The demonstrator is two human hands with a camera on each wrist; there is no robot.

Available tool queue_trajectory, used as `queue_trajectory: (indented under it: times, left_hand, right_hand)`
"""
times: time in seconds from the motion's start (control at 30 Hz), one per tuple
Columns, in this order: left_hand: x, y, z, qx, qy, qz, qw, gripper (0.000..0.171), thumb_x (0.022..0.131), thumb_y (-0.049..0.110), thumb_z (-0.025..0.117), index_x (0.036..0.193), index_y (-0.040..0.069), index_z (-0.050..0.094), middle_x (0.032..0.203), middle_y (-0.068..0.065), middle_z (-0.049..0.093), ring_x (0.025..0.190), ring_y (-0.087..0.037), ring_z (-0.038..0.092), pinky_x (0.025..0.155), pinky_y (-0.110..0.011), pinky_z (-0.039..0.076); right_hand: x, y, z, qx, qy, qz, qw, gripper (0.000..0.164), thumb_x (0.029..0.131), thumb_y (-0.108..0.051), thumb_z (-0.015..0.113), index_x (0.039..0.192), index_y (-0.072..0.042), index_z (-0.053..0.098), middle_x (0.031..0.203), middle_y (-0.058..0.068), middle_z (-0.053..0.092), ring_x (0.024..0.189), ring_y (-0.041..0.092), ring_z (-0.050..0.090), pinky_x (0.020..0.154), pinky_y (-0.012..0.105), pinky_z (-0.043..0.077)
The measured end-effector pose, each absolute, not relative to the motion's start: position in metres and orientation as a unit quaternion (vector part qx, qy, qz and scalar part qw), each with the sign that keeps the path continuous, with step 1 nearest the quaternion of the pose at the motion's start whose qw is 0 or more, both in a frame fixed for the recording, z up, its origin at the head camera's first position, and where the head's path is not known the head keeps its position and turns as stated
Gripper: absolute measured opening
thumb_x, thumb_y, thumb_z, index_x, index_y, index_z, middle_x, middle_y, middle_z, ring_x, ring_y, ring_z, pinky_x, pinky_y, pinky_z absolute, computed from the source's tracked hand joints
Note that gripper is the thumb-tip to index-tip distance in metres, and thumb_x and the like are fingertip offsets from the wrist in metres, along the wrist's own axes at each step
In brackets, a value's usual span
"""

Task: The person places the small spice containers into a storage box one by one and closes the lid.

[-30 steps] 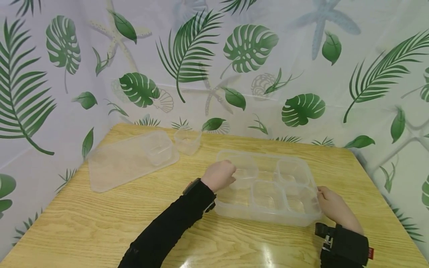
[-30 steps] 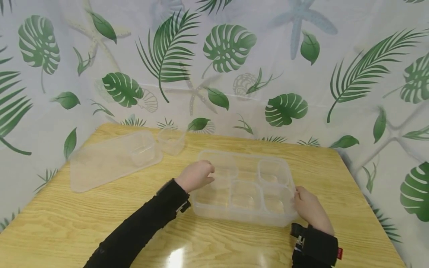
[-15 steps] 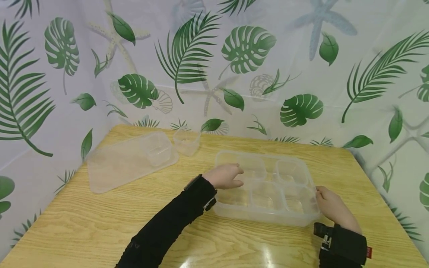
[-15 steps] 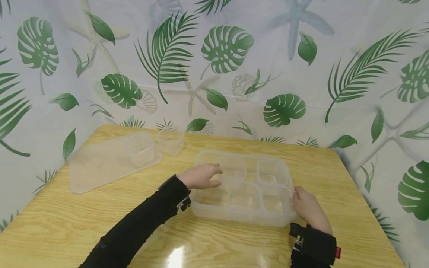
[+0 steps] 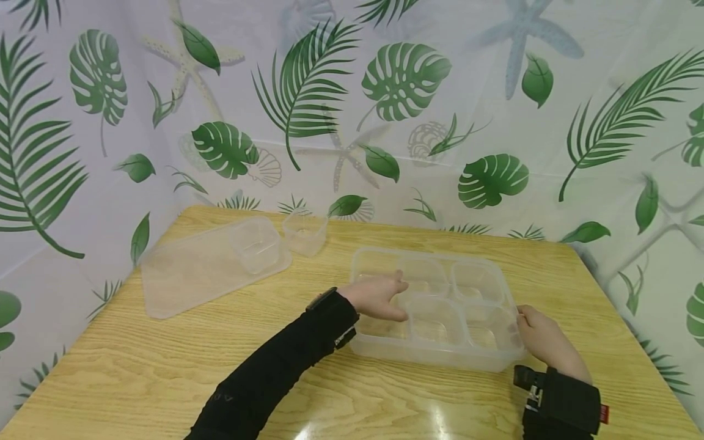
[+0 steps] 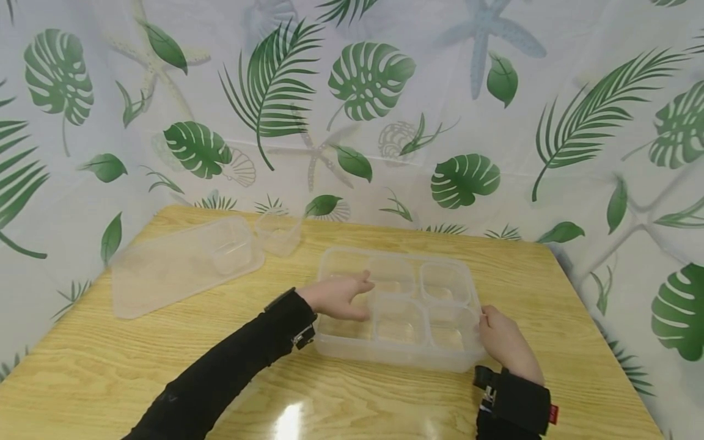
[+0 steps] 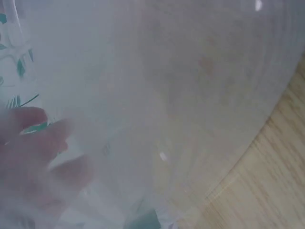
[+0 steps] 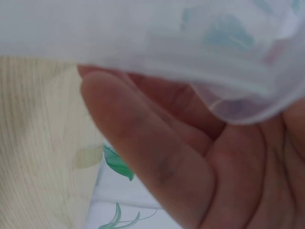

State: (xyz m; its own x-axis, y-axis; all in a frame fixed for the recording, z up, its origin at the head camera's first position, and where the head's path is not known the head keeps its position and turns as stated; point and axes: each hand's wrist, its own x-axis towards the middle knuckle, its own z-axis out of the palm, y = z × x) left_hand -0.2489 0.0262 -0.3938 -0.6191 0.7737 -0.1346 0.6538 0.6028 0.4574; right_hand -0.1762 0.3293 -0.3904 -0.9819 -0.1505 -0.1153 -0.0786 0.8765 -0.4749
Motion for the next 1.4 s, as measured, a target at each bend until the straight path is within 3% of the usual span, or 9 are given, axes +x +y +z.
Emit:
queue_trajectory:
  times: [0.1, 0.23, 0.3, 0.37, 0.83, 1.13, 1.4]
  left_hand:
    - [-0.25, 0.028, -0.397, 0.414, 0.873, 0.194, 0.171, 0.064, 0.087, 0.032, 0.054, 0.136, -0.001, 0.029, 0.143, -0.022, 0.014, 0.119, -0.021, 0.04, 0.09, -0.021, 0.036]
    - [-0.251, 0.028, -0.401, 0.418, 0.866, 0.199, 0.192, 0.072, 0.087, 0.035, 0.054, 0.139, 0.0, 0.02, 0.144, -0.021, 0.007, 0.125, -0.021, 0.032, 0.095, -0.022, 0.032]
    - [-0.251, 0.029, -0.403, 0.42, 0.864, 0.196, 0.197, 0.075, 0.087, 0.036, 0.054, 0.14, 0.001, 0.016, 0.144, -0.02, 0.005, 0.129, -0.021, 0.021, 0.099, -0.023, 0.027]
    - [-0.251, 0.029, -0.405, 0.418, 0.864, 0.196, 0.202, 0.077, 0.086, 0.038, 0.054, 0.141, 0.002, 0.013, 0.145, -0.019, 0.003, 0.13, -0.02, 0.02, 0.099, -0.023, 0.026]
    - [-0.249, 0.028, -0.405, 0.41, 0.87, 0.204, 0.184, 0.07, 0.089, 0.035, 0.052, 0.142, 0.007, 0.015, 0.145, -0.015, 0.011, 0.131, -0.018, 0.018, 0.101, -0.025, 0.024]
    - [-0.244, 0.015, -0.393, 0.42, 0.88, 0.207, 0.085, 0.05, 0.091, 0.025, 0.049, 0.134, 0.004, 0.036, 0.135, -0.009, 0.038, 0.124, -0.018, 0.033, 0.1, -0.024, 0.026]
    - [-0.238, -0.014, -0.377, 0.393, 0.89, 0.222, -0.058, 0.038, 0.09, 0.023, 0.052, 0.122, 0.003, 0.05, 0.121, -0.01, 0.052, 0.113, -0.019, 0.047, 0.093, -0.028, 0.036]
  right_hand:
    - [-0.176, 0.329, -0.39, -0.057, 0.966, -0.241, 0.076, 0.043, 0.097, -0.015, 0.021, 0.119, 0.02, 0.037, 0.111, 0.036, 0.045, 0.097, 0.044, 0.048, 0.073, 0.05, 0.042]
    - [-0.176, 0.329, -0.389, -0.056, 0.965, -0.244, 0.079, 0.044, 0.098, -0.016, 0.021, 0.119, 0.019, 0.036, 0.11, 0.035, 0.046, 0.095, 0.042, 0.049, 0.073, 0.049, 0.042]
    - [-0.176, 0.329, -0.389, -0.056, 0.964, -0.246, 0.08, 0.044, 0.098, -0.016, 0.02, 0.119, 0.019, 0.037, 0.109, 0.034, 0.047, 0.094, 0.041, 0.049, 0.073, 0.049, 0.042]
    - [-0.176, 0.329, -0.389, -0.055, 0.964, -0.246, 0.079, 0.044, 0.098, -0.016, 0.021, 0.119, 0.019, 0.037, 0.109, 0.034, 0.047, 0.095, 0.042, 0.049, 0.074, 0.049, 0.042]
    - [-0.177, 0.33, -0.391, -0.056, 0.965, -0.244, 0.079, 0.045, 0.098, -0.017, 0.02, 0.12, 0.019, 0.036, 0.111, 0.035, 0.045, 0.098, 0.044, 0.047, 0.075, 0.05, 0.041]
    - [-0.176, 0.33, -0.392, -0.055, 0.965, -0.245, 0.081, 0.045, 0.098, -0.017, 0.019, 0.121, 0.019, 0.035, 0.11, 0.035, 0.047, 0.099, 0.046, 0.046, 0.076, 0.051, 0.041]
    - [-0.177, 0.331, -0.392, -0.053, 0.966, -0.24, 0.079, 0.045, 0.098, -0.016, 0.02, 0.121, 0.019, 0.035, 0.114, 0.037, 0.043, 0.101, 0.047, 0.044, 0.076, 0.051, 0.04]
